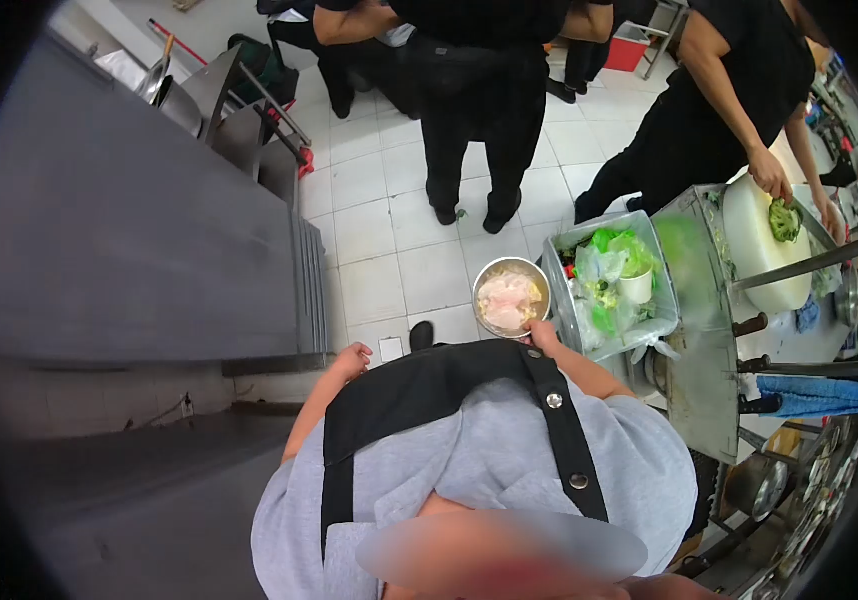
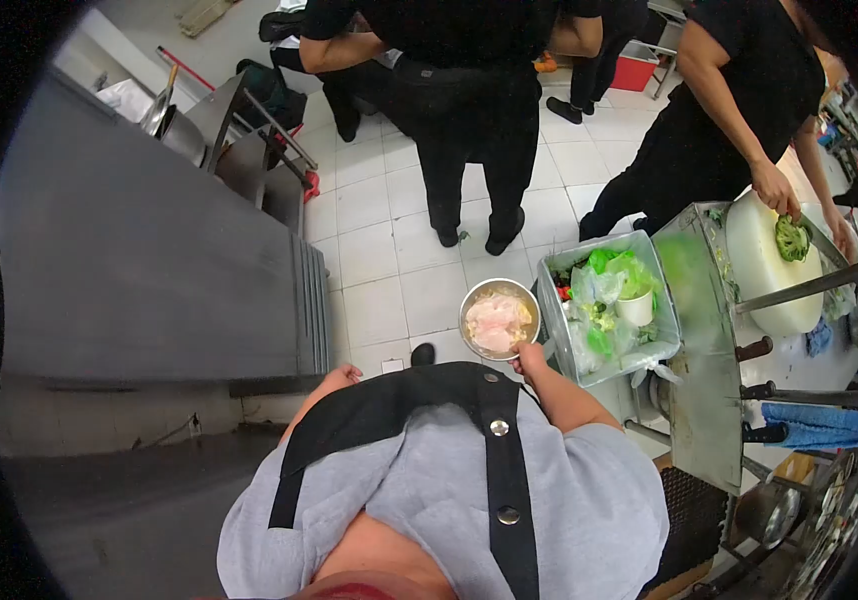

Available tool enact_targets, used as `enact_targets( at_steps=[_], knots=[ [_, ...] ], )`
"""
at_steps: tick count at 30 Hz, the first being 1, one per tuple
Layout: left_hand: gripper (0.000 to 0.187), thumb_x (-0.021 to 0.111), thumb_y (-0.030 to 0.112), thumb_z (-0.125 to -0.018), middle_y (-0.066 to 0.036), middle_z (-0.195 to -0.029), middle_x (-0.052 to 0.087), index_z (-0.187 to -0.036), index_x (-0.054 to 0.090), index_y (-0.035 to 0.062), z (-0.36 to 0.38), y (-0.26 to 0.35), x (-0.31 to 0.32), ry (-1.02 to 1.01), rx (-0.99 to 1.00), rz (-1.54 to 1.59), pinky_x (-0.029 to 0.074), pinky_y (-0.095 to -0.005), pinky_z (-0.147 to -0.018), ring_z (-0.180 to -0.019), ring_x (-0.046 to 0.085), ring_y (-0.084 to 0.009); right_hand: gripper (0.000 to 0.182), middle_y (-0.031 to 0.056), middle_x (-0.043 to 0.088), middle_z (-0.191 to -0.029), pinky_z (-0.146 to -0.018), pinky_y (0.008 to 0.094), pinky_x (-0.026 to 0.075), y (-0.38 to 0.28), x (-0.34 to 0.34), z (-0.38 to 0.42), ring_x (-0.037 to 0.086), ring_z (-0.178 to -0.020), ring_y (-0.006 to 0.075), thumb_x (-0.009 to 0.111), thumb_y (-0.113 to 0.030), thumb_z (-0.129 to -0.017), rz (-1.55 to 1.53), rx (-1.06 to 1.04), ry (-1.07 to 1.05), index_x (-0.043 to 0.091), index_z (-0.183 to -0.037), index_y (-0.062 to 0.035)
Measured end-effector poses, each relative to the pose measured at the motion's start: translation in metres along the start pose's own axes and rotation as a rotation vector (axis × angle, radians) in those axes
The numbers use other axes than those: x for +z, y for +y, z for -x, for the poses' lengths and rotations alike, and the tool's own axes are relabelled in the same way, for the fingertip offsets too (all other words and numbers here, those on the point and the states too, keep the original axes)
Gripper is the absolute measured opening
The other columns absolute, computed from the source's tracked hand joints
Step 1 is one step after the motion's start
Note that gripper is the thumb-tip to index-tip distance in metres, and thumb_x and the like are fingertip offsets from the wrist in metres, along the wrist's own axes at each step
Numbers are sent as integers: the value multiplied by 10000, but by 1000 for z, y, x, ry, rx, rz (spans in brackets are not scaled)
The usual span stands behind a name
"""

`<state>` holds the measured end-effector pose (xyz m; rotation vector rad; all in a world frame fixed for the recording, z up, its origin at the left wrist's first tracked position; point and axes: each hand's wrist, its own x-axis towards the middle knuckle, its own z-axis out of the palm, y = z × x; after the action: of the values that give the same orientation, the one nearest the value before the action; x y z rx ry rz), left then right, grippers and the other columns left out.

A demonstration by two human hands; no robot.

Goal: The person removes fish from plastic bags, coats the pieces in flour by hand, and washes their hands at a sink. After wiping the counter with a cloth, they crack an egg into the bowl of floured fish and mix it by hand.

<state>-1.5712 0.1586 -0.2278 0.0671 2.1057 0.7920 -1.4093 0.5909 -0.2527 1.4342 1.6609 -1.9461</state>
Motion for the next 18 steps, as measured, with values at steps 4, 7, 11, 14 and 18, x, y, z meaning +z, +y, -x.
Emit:
enact_targets(
  at_steps=[4,7,11,14,18],
  knots=[
    [232,648,70,-687,-133,-783,641,-911,602,32,30,62,-55,-90,97,-196,491,-376,-632,-720,616,-265,224,115,581,-567,-429,300,433,-24,2,-8,557,-459,170,546,-163,-709,27,-74,91,606,-660,47],
    [210,651,88,-685,-153,-794,642,-880,613,22,-26,81,-102,-217,174,-523,490,-388,-645,-737,618,-286,168,118,526,-527,-309,259,307,-48,14,1,422,-356,126,502,-120,-728,-230,-25,229,529,-707,44],
    [190,654,112,-681,-180,-809,643,-839,629,9,-159,141,-125,-322,334,-942,490,-405,-662,-761,622,-315,171,107,550,-587,-381,282,370,-49,14,-27,470,-432,141,497,-159,-752,-499,8,225,540,-713,2],
    [187,591,160,-727,-208,-857,631,-804,637,-4,-230,208,-100,-345,466,-1045,484,-428,-700,-805,611,-354,153,78,501,-569,-376,262,338,-63,16,-31,409,-421,124,470,-172,-778,-702,63,234,487,-739,-24],
    [198,540,165,-769,-199,-915,629,-867,636,22,-261,332,-30,-460,705,-1141,473,-425,-748,-876,600,-351,151,71,509,-579,-389,269,355,-77,3,-43,424,-422,130,480,-172,-771,-776,41,265,499,-775,-23]
  ],
)
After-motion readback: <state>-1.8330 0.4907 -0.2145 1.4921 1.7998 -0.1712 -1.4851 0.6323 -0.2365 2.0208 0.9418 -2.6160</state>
